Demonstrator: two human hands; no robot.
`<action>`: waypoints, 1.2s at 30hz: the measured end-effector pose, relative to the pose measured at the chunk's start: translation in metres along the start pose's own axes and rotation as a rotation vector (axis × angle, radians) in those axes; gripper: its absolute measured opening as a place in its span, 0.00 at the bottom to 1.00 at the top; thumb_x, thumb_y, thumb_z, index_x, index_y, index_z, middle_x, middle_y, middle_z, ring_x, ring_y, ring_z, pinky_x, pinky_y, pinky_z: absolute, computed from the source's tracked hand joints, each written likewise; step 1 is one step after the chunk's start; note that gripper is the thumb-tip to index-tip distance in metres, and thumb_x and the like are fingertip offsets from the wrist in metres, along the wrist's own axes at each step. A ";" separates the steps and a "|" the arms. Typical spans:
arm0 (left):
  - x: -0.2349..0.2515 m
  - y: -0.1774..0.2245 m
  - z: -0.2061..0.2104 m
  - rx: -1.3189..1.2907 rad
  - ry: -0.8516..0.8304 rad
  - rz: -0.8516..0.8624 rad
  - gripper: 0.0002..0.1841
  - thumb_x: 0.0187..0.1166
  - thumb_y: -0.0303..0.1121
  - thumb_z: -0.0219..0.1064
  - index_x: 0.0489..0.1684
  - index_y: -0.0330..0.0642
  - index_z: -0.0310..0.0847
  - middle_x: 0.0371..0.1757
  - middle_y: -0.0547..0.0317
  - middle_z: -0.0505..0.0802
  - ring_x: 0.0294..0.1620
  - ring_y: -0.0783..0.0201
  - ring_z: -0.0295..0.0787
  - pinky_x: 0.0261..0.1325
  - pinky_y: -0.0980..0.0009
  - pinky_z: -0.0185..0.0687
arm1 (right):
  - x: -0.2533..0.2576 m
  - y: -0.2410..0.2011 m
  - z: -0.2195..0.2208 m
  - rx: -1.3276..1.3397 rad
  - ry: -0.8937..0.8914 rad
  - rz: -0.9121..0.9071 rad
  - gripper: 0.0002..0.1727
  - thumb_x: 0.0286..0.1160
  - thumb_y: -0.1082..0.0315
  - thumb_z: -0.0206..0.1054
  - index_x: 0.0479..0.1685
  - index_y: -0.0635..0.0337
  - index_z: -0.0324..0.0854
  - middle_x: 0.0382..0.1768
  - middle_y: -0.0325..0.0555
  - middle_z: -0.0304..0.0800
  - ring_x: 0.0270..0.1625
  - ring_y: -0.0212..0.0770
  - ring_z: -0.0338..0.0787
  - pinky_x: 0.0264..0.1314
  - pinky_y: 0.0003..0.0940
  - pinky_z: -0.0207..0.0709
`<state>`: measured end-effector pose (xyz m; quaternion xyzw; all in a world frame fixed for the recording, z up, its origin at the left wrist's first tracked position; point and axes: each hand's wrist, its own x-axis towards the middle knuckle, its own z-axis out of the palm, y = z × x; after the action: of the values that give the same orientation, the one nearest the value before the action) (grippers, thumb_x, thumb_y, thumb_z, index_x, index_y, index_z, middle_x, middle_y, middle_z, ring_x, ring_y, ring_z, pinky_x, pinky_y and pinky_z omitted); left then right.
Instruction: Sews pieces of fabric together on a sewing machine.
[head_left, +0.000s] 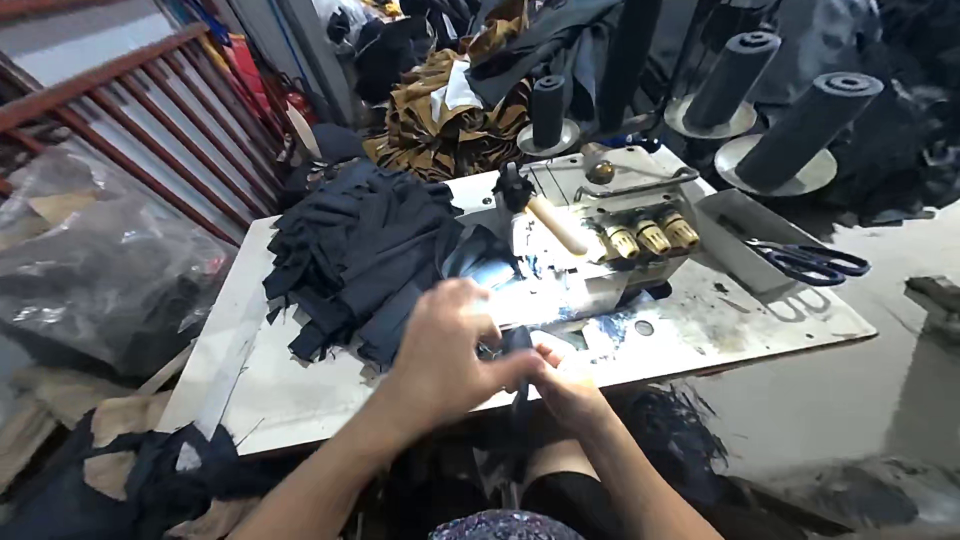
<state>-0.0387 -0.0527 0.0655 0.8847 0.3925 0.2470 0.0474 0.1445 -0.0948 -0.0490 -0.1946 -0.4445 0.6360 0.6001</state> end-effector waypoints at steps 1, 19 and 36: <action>-0.010 0.013 0.004 -0.066 -0.004 0.052 0.25 0.73 0.62 0.68 0.22 0.49 0.90 0.57 0.59 0.94 0.64 0.54 0.87 0.64 0.45 0.81 | -0.003 -0.004 0.006 -0.003 -0.090 -0.013 0.08 0.81 0.61 0.69 0.47 0.54 0.86 0.38 0.35 0.94 0.40 0.28 0.92 0.48 0.29 0.88; -0.004 -0.036 0.077 0.029 0.012 0.252 0.18 0.86 0.38 0.59 0.65 0.43 0.89 0.61 0.51 0.94 0.67 0.52 0.90 0.80 0.48 0.75 | 0.004 -0.008 -0.066 0.362 0.053 0.235 0.30 0.91 0.39 0.41 0.43 0.49 0.83 0.25 0.31 0.80 0.30 0.30 0.84 0.43 0.30 0.83; 0.013 -0.024 0.076 0.160 -0.061 0.076 0.24 0.85 0.52 0.58 0.68 0.51 0.88 0.72 0.59 0.90 0.83 0.45 0.75 0.83 0.41 0.67 | 0.026 -0.020 -0.048 0.570 0.536 0.109 0.22 0.94 0.56 0.45 0.46 0.58 0.83 0.24 0.43 0.86 0.27 0.38 0.90 0.37 0.33 0.90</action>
<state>-0.0117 -0.0186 -0.0023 0.9069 0.3757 0.1895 -0.0211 0.1885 -0.0567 -0.0507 -0.2024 -0.0667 0.6916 0.6902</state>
